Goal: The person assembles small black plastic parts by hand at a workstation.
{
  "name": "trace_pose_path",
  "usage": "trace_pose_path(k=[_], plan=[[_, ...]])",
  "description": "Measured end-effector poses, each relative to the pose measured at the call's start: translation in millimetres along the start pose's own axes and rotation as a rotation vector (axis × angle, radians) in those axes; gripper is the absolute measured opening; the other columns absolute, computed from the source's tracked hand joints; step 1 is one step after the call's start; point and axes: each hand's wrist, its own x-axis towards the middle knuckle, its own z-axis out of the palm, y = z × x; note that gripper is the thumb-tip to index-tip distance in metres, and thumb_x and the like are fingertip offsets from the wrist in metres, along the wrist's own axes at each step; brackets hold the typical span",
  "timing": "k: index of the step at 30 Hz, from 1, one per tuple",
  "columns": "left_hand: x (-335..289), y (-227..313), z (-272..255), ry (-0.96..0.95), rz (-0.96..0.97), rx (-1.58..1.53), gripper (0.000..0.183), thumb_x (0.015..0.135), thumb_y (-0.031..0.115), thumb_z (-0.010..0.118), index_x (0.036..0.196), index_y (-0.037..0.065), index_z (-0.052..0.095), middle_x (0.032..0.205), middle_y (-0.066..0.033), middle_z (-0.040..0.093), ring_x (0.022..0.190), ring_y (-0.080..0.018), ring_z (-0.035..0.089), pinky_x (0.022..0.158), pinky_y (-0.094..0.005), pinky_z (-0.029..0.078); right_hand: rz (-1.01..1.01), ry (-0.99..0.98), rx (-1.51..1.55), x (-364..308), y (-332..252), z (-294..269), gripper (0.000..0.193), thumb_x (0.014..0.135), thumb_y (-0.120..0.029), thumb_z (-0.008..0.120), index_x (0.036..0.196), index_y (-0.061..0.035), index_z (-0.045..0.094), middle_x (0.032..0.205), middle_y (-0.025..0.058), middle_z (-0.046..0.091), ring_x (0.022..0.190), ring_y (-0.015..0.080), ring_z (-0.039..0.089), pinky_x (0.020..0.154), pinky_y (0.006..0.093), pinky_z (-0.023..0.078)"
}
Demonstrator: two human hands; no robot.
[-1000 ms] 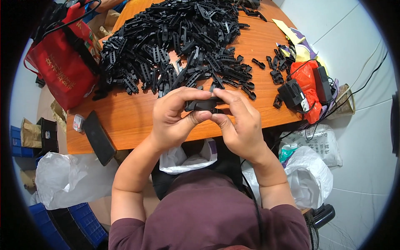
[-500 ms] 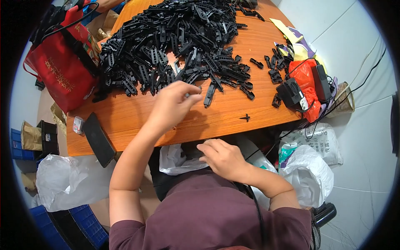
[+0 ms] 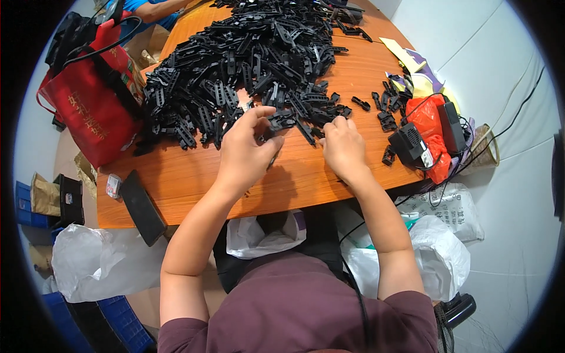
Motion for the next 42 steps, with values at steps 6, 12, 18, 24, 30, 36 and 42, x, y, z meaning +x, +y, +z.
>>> trace_pose_path(k=[6, 12, 18, 24, 30, 36, 42], plan=[[-12.1, 1.0, -8.1, -0.047, -0.3, -0.8, 0.021, 0.087, 0.012, 0.063, 0.104, 0.001, 0.062, 0.084, -0.0017, 0.062, 0.073, -0.007, 0.059, 0.064, -0.0181, 0.048, -0.011, 0.114, 1.236, -35.4, -46.9, -51.5, 0.021, 0.084, 0.003, 0.054, 0.103, -0.0033, 0.061, 0.093, 0.0163, 0.062, 0.072, 0.025, 0.063, 0.061, 0.0278, 0.05], [-28.2, 14.7, -8.6, -0.231, -0.063, -1.101, 0.035, 0.095, 0.025, 0.05, 0.115, -0.003, 0.052, 0.102, -0.0117, 0.062, 0.093, -0.0149, 0.061, 0.082, -0.0278, 0.049, -0.198, 0.424, 1.1, -45.9, -71.3, -51.9, 0.024, 0.077, 0.004, 0.066, 0.1, -0.0005, 0.062, 0.089, 0.0158, 0.064, 0.073, 0.0243, 0.065, 0.063, 0.0301, 0.052], [-33.8, 6.4, -6.6, -0.185, 0.256, -0.855, 0.035, 0.093, 0.025, 0.053, 0.115, -0.003, 0.052, 0.112, -0.0175, 0.058, 0.106, -0.023, 0.057, 0.089, -0.0318, 0.047, -0.229, 0.522, 0.967, -49.3, -70.7, -60.9, 0.02, 0.076, 0.001, 0.069, 0.095, 0.002, 0.062, 0.084, 0.0154, 0.065, 0.073, 0.0263, 0.065, 0.062, 0.0313, 0.052], [-31.8, 14.9, -10.6, -0.127, 0.466, -0.584, 0.031, 0.081, 0.006, 0.067, 0.109, -0.003, 0.057, 0.103, -0.0135, 0.061, 0.1, -0.0203, 0.059, 0.085, -0.0295, 0.047, -0.207, 0.519, 0.946, -53.7, -67.6, -64.1, 0.034, 0.074, -0.003, 0.07, 0.105, 0.0004, 0.058, 0.092, 0.0157, 0.063, 0.084, 0.0291, 0.062, 0.066, 0.0339, 0.051], [-37.5, 3.2, -13.3, -0.245, 0.203, -0.806, 0.041, 0.076, 0.006, 0.072, 0.113, -0.003, 0.055, 0.103, -0.0111, 0.061, 0.097, -0.0181, 0.059, 0.083, -0.0269, 0.047, -0.376, 0.548, 0.671, -51.6, -62.4, -61.9, 0.036, 0.074, -0.006, 0.068, 0.106, 0.0021, 0.055, 0.087, 0.0135, 0.061, 0.075, 0.0297, 0.06, 0.062, 0.0348, 0.05], [-26.6, -5.7, -22.1, -0.44, 0.002, -0.91, 0.055, 0.078, 0.013, 0.071, 0.125, -0.001, 0.048, 0.114, -0.0079, 0.059, 0.109, -0.0139, 0.05, 0.082, -0.0265, 0.047, -0.392, 0.38, 0.683, -71.0, -50.3, -57.8, 0.036, 0.071, -0.007, 0.071, 0.103, 0.0008, 0.056, 0.076, 0.0115, 0.057, 0.062, 0.0277, 0.057, 0.055, 0.0349, 0.047], [-5.8, -22.8, -5.7, -0.155, 0.265, 0.651, 0.016, 0.072, 0.021, 0.071, 0.079, 0.007, 0.07, 0.083, -0.0054, 0.062, 0.088, -0.0206, 0.055, 0.072, -0.0331, 0.046, -0.4, 0.057, 0.635, -122.6, -50.7, -7.1, 0.026, 0.075, -0.018, 0.068, 0.096, -0.0043, 0.061, 0.075, 0.0082, 0.057, 0.068, 0.0239, 0.059, 0.057, 0.033, 0.048]])
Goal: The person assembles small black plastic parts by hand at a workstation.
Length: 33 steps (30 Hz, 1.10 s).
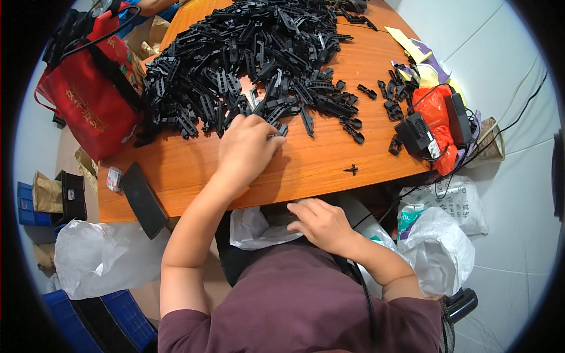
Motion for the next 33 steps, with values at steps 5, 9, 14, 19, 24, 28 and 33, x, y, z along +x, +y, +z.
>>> trace_pose_path(k=[5, 9, 14, 19, 24, 28, 33], plan=[[0.3, 6.9, 12.2, -0.078, 0.117, 0.417, 0.016, 0.067, 0.018, 0.071, 0.074, 0.006, 0.063, 0.088, -0.0037, 0.055, 0.086, -0.0237, 0.05, 0.072, -0.0355, 0.04, 0.231, 0.14, -0.301, 34.1, 47.8, -31.0, 0.013, 0.078, -0.017, 0.065, 0.085, -0.0061, 0.063, 0.076, 0.009, 0.057, 0.072, 0.0256, 0.06, 0.061, 0.0351, 0.049], [-6.9, 5.5, 10.1, -0.02, 0.209, 0.261, 0.02, 0.068, 0.014, 0.07, 0.082, 0.004, 0.06, 0.092, -0.0061, 0.057, 0.083, -0.026, 0.053, 0.071, -0.0367, 0.042, 0.32, 0.266, -0.403, 54.5, 88.2, -49.6, 0.014, 0.077, -0.017, 0.066, 0.082, -0.0047, 0.063, 0.08, 0.0107, 0.059, 0.075, 0.0296, 0.06, 0.067, 0.039, 0.049], [-1.7, 16.2, -13.1, -0.109, -0.077, -0.161, 0.026, 0.075, 0.012, 0.07, 0.094, 0.003, 0.055, 0.081, -0.0077, 0.062, 0.071, -0.0274, 0.062, 0.06, -0.0306, 0.049, 0.447, 0.075, -0.531, 59.2, 98.8, -58.9, 0.02, 0.074, -0.016, 0.069, 0.088, -0.0024, 0.063, 0.086, 0.0136, 0.062, 0.079, 0.0333, 0.06, 0.071, 0.0405, 0.049], [7.4, 3.3, -31.2, -0.319, -0.545, -1.264, 0.031, 0.075, 0.011, 0.075, 0.093, 0.003, 0.05, 0.081, -0.0057, 0.061, 0.067, -0.0137, 0.063, 0.056, -0.0223, 0.05, 0.451, 0.355, 0.159, 78.0, 54.7, -57.6, 0.023, 0.079, -0.006, 0.064, 0.101, -0.0015, 0.061, 0.091, 0.0121, 0.065, 0.079, 0.023, 0.064, 0.067, 0.0328, 0.052], [4.2, -1.5, -32.1, -0.417, -0.498, -1.485, 0.027, 0.08, 0.021, 0.072, 0.093, 0.005, 0.054, 0.073, -0.0011, 0.059, 0.059, -0.0075, 0.056, 0.047, -0.0185, 0.042, 0.197, 0.356, 0.827, 79.8, 20.8, -52.8, 0.02, 0.084, 0.006, 0.057, 0.103, 0.0022, 0.061, 0.101, 0.0114, 0.064, 0.078, 0.014, 0.063, 0.068, 0.0243, 0.055], [3.0, 2.4, -35.9, -0.393, -0.476, -1.461, 0.027, 0.084, 0.024, 0.067, 0.099, 0.003, 0.062, 0.071, -0.0001, 0.06, 0.058, -0.0062, 0.053, 0.047, -0.0182, 0.04, 0.171, 0.217, 0.928, 81.8, 10.2, -50.9, 0.016, 0.08, 0.009, 0.06, 0.095, 0.0031, 0.064, 0.096, 0.0103, 0.063, 0.081, 0.0152, 0.063, 0.068, 0.0254, 0.054], [-1.3, 9.8, -49.8, -0.334, -0.192, -1.093, 0.03, 0.083, 0.023, 0.068, 0.104, 0.001, 0.065, 0.071, 0.0, 0.062, 0.061, -0.0046, 0.053, 0.049, -0.0196, 0.042, -0.068, 0.336, 0.414, 86.0, 3.5, -50.5, 0.016, 0.073, 0.007, 0.068, 0.086, -0.0016, 0.065, 0.089, 0.0119, 0.063, 0.078, 0.0198, 0.064, 0.067, 0.0266, 0.053]])
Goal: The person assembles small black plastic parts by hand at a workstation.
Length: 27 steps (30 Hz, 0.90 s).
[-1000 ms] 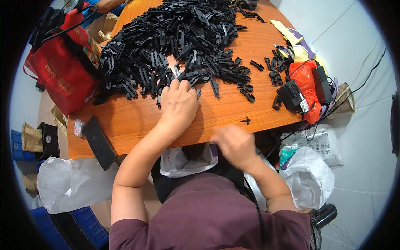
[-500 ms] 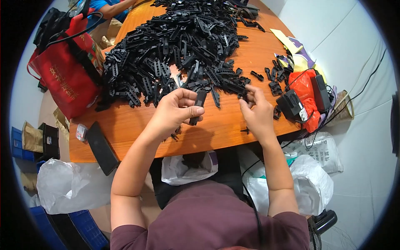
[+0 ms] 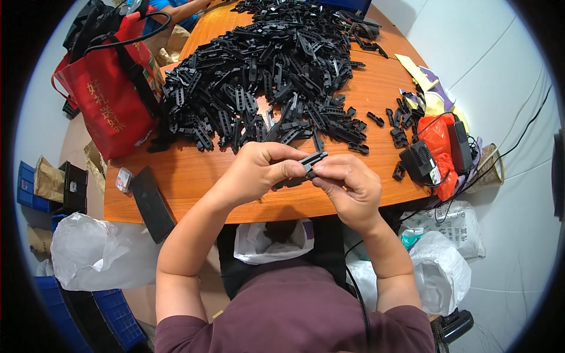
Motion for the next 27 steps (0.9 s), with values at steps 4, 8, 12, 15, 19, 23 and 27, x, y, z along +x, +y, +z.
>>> trace_pose_path(k=[4, 8, 12, 15, 19, 23, 27], plan=[[-5.8, 8.7, 3.9, 0.032, 0.297, 0.364, 0.037, 0.075, 0.025, 0.074, 0.102, 0.001, 0.066, 0.072, -0.0068, 0.064, 0.061, -0.0138, 0.059, 0.055, -0.0259, 0.047, -0.037, 0.04, -0.017, -6.7, -1.2, 1.1, 0.018, 0.072, 0.007, 0.069, 0.087, -0.002, 0.064, 0.089, 0.0117, 0.063, 0.078, 0.0206, 0.064, 0.066, 0.0273, 0.053], [-15.8, 12.7, 7.9, 0.043, 0.479, 0.617, 0.05, 0.065, 0.026, 0.079, 0.105, 0.001, 0.063, 0.075, -0.0132, 0.062, 0.065, -0.0241, 0.06, 0.059, -0.0311, 0.048, -0.065, 0.041, -0.006, -10.8, 2.4, -0.7, 0.022, 0.071, 0.008, 0.07, 0.09, -0.0016, 0.063, 0.09, 0.0124, 0.063, 0.08, 0.0206, 0.064, 0.067, 0.0278, 0.053], [-15.2, 5.5, 10.3, 0.11, 0.583, 0.719, 0.045, 0.067, 0.014, 0.077, 0.106, 0.0, 0.059, 0.074, -0.0114, 0.061, 0.064, -0.0256, 0.057, 0.058, -0.0342, 0.047, 0.051, 0.083, -0.072, -11.9, -9.6, 3.3, 0.033, 0.073, 0.007, 0.068, 0.104, -0.0009, 0.059, 0.104, 0.016, 0.058, 0.085, 0.0214, 0.063, 0.068, 0.0291, 0.054], [-15.3, -0.6, 12.3, 0.149, 0.602, 0.74, 0.036, 0.069, 0.007, 0.073, 0.101, 0.0, 0.06, 0.073, -0.0114, 0.061, 0.062, -0.0265, 0.056, 0.057, -0.0357, 0.046, 0.14, -0.07, -0.095, -4.3, -13.0, 2.9, 0.038, 0.075, 0.005, 0.066, 0.111, -0.0004, 0.056, 0.108, 0.0173, 0.055, 0.085, 0.0233, 0.062, 0.069, 0.0301, 0.053], [-17.2, -6.0, 10.4, 0.1, 0.541, 0.722, 0.034, 0.07, 0.011, 0.073, 0.1, 0.0, 0.061, 0.074, -0.0116, 0.061, 0.064, -0.0272, 0.057, 0.057, -0.0356, 0.045, 0.107, -0.081, -0.219, -14.4, -8.1, 1.0, 0.031, 0.076, 0.002, 0.065, 0.106, 0.001, 0.057, 0.094, 0.0151, 0.057, 0.075, 0.0238, 0.062, 0.064, 0.0309, 0.051], [-18.0, -9.5, 6.7, -0.081, 0.454, 0.591, 0.038, 0.072, 0.02, 0.073, 0.103, 0.001, 0.061, 0.079, -0.0119, 0.064, 0.069, -0.0294, 0.06, 0.063, -0.0378, 0.046, 0.233, -0.14, -0.183, -31.4, -12.2, -8.2, 0.024, 0.071, 0.0, 0.068, 0.094, 0.0002, 0.061, 0.079, 0.0131, 0.057, 0.065, 0.0263, 0.06, 0.058, 0.032, 0.048], [-1.4, -29.0, -22.3, 0.273, 0.354, 0.862, 0.021, 0.069, 0.015, 0.074, 0.087, 0.006, 0.069, 0.084, -0.0062, 0.065, 0.078, -0.022, 0.059, 0.069, -0.0326, 0.047, 0.154, -0.366, -0.324, -69.5, -6.3, -3.1, 0.021, 0.072, -0.009, 0.07, 0.091, -0.0031, 0.063, 0.08, 0.0111, 0.06, 0.074, 0.0272, 0.061, 0.064, 0.0333, 0.05]])
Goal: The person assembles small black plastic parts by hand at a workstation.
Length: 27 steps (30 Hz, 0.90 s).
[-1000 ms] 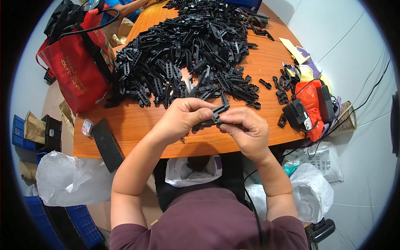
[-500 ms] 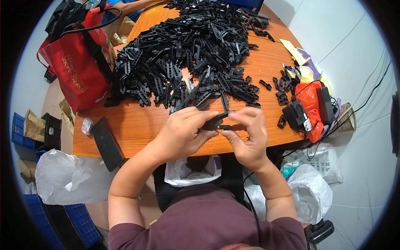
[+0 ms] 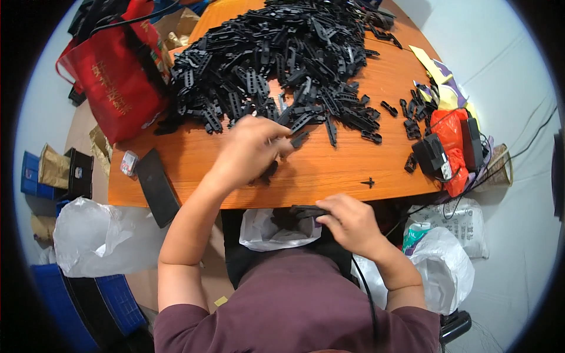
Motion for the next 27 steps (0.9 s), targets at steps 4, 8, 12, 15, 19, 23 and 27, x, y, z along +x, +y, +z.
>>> trace_pose_path(k=[4, 8, 12, 15, 19, 23, 27], plan=[[6.9, 3.3, 24.6, -0.066, -0.099, 0.388, 0.014, 0.071, 0.021, 0.071, 0.076, 0.008, 0.071, 0.076, -0.004, 0.061, 0.077, -0.0239, 0.056, 0.07, -0.0335, 0.047, 0.046, 0.18, -0.08, -1.1, 16.4, -3.2, 0.02, 0.073, -0.008, 0.069, 0.093, -0.0042, 0.065, 0.087, 0.0121, 0.063, 0.079, 0.028, 0.062, 0.067, 0.0342, 0.051], [6.8, 6.9, 38.6, -0.06, 0.019, 0.54, 0.013, 0.071, 0.021, 0.071, 0.072, 0.008, 0.067, 0.076, -0.0033, 0.06, 0.08, -0.0239, 0.054, 0.069, -0.0333, 0.047, 0.166, 0.356, -0.358, 34.0, 80.9, -33.1, 0.01, 0.077, -0.008, 0.063, 0.086, -0.0041, 0.064, 0.08, 0.0123, 0.059, 0.077, 0.0315, 0.058, 0.068, 0.0396, 0.047], [5.8, 12.7, 35.3, -0.053, -0.118, 0.214, 0.013, 0.073, 0.014, 0.07, 0.077, 0.005, 0.061, 0.076, -0.0076, 0.062, 0.072, -0.0282, 0.057, 0.065, -0.0343, 0.047, 0.301, 0.188, -0.522, 52.2, 114.1, -41.4, 0.015, 0.075, -0.014, 0.067, 0.087, -0.0045, 0.064, 0.085, 0.0111, 0.058, 0.089, 0.0295, 0.057, 0.074, 0.0402, 0.047], [8.4, 4.6, 26.5, -0.164, -0.416, -0.25, 0.013, 0.082, 0.013, 0.065, 0.082, 0.003, 0.057, 0.077, -0.0062, 0.064, 0.064, -0.0205, 0.061, 0.058, -0.0283, 0.048, 0.28, 0.126, -0.573, 58.5, 112.0, -40.9, 0.018, 0.074, -0.015, 0.069, 0.088, -0.0037, 0.064, 0.083, 0.0134, 0.057, 0.09, 0.0308, 0.056, 0.076, 0.0406, 0.047], [14.1, 5.2, 9.8, -0.242, -0.697, -0.941, 0.019, 0.088, 0.015, 0.061, 0.1, 0.001, 0.058, 0.086, -0.0067, 0.066, 0.068, -0.0109, 0.062, 0.054, -0.0219, 0.047, 0.301, 0.173, -0.174, 68.8, 61.2, -39.1, 0.025, 0.076, -0.008, 0.067, 0.099, 0.0009, 0.061, 0.087, 0.0151, 0.061, 0.084, 0.025, 0.061, 0.07, 0.034, 0.05], [11.0, 12.0, 8.0, -0.344, -0.7, -1.15, 0.029, 0.088, 0.018, 0.061, 0.112, 0.001, 0.06, 0.087, -0.0055, 0.066, 0.068, -0.0092, 0.061, 0.053, -0.0201, 0.046, 0.263, 0.178, 0.914, 62.8, 8.1, -33.8, 0.023, 0.08, 0.004, 0.061, 0.103, 0.0018, 0.061, 0.093, 0.0122, 0.065, 0.08, 0.0144, 0.064, 0.062, 0.0229, 0.052], [10.2, 30.1, 0.3, -0.393, -0.506, -1.053, 0.027, 0.09, 0.02, 0.059, 0.11, 0.003, 0.064, 0.08, -0.0003, 0.064, 0.064, -0.0043, 0.054, 0.055, -0.0197, 0.045, 0.109, 0.222, 0.737, 62.0, 7.8, -22.4, 0.021, 0.073, 0.009, 0.066, 0.092, -0.0006, 0.065, 0.086, 0.0091, 0.064, 0.079, 0.0141, 0.063, 0.063, 0.0234, 0.052]])
